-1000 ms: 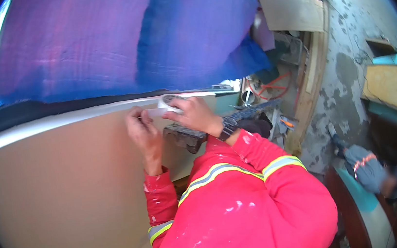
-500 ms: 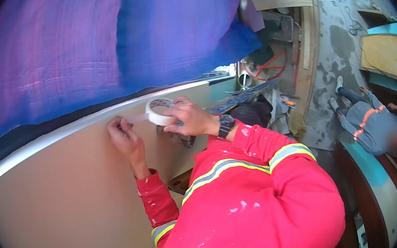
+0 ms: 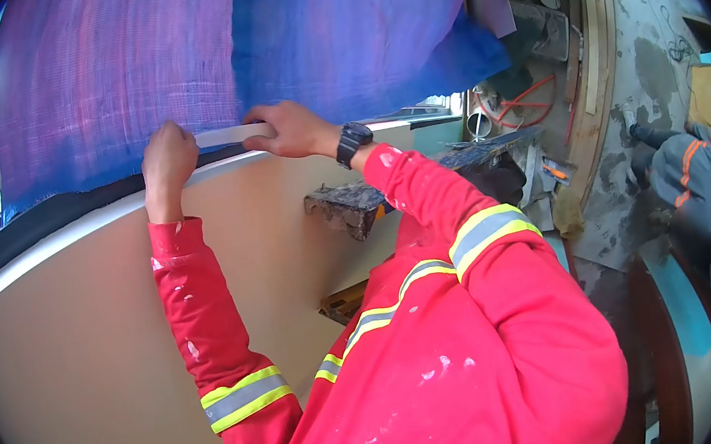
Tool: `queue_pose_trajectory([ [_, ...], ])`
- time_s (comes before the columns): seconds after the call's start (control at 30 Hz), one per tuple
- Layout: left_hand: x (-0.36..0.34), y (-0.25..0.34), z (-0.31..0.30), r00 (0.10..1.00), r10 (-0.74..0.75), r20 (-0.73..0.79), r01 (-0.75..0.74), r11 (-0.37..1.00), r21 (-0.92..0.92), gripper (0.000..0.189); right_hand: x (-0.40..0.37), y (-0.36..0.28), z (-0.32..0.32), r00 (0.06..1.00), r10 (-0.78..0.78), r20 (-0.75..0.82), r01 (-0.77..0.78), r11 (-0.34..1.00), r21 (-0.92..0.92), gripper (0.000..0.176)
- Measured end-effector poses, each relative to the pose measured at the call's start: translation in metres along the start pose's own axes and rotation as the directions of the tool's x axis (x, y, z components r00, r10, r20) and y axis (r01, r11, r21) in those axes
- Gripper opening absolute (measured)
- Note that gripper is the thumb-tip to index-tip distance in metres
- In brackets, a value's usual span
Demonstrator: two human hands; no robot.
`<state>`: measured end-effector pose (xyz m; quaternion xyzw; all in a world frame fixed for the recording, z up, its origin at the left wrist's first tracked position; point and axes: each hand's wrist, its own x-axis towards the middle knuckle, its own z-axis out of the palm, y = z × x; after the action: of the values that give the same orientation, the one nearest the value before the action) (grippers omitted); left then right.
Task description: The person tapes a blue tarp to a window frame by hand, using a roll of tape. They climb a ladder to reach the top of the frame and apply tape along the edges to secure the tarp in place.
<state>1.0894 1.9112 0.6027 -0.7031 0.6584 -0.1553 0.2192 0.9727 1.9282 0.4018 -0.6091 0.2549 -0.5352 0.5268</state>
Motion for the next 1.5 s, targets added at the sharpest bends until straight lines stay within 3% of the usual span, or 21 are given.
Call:
queue_pose_trajectory([
  [0.13,-0.01,-0.001,0.007,0.998,-0.047,0.048,0.041,0.994,0.101,0.024,0.006,0.004,0.015,0.995,0.074,0.073,-0.066,0.991,-0.113,0.048],
  [0.37,-0.005,0.004,-0.004,0.996,-0.052,0.074,0.031,0.964,0.264,0.021,0.019,-0.008,0.034,0.996,0.038,0.083,-0.021,0.979,-0.201,0.046],
  [0.47,0.0,0.0,-0.003,0.997,0.014,0.073,-0.038,0.94,0.34,0.018,0.021,-0.023,0.035,0.995,0.063,0.081,-0.042,0.97,-0.241,0.043],
  [0.57,0.001,-0.005,0.002,0.997,0.068,0.021,-0.071,0.939,0.336,0.017,0.023,-0.03,0.037,0.993,0.086,0.076,-0.062,0.958,-0.281,0.042],
  [0.83,0.004,-0.004,0.001,0.997,0.059,0.056,-0.076,0.923,0.377,0.017,0.034,-0.039,0.047,0.992,0.12,0.034,-0.103,0.938,-0.332,0.038],
  [0.97,0.007,-0.007,0.007,0.992,0.108,0.07,-0.127,0.908,0.399,0.018,0.041,-0.038,0.046,0.983,0.156,0.092,-0.115,0.93,-0.35,0.037],
  [1.27,0.0,0.004,-0.013,0.994,0.013,0.108,-0.044,0.955,0.294,0.021,0.036,-0.043,0.043,0.987,0.15,0.053,-0.121,0.925,-0.359,0.037],
  [1.5,0.004,0.009,-0.013,0.989,0.049,0.142,-0.1,0.92,0.379,0.02,0.035,-0.043,0.043,0.984,0.161,0.074,-0.126,0.927,-0.353,0.039],
])
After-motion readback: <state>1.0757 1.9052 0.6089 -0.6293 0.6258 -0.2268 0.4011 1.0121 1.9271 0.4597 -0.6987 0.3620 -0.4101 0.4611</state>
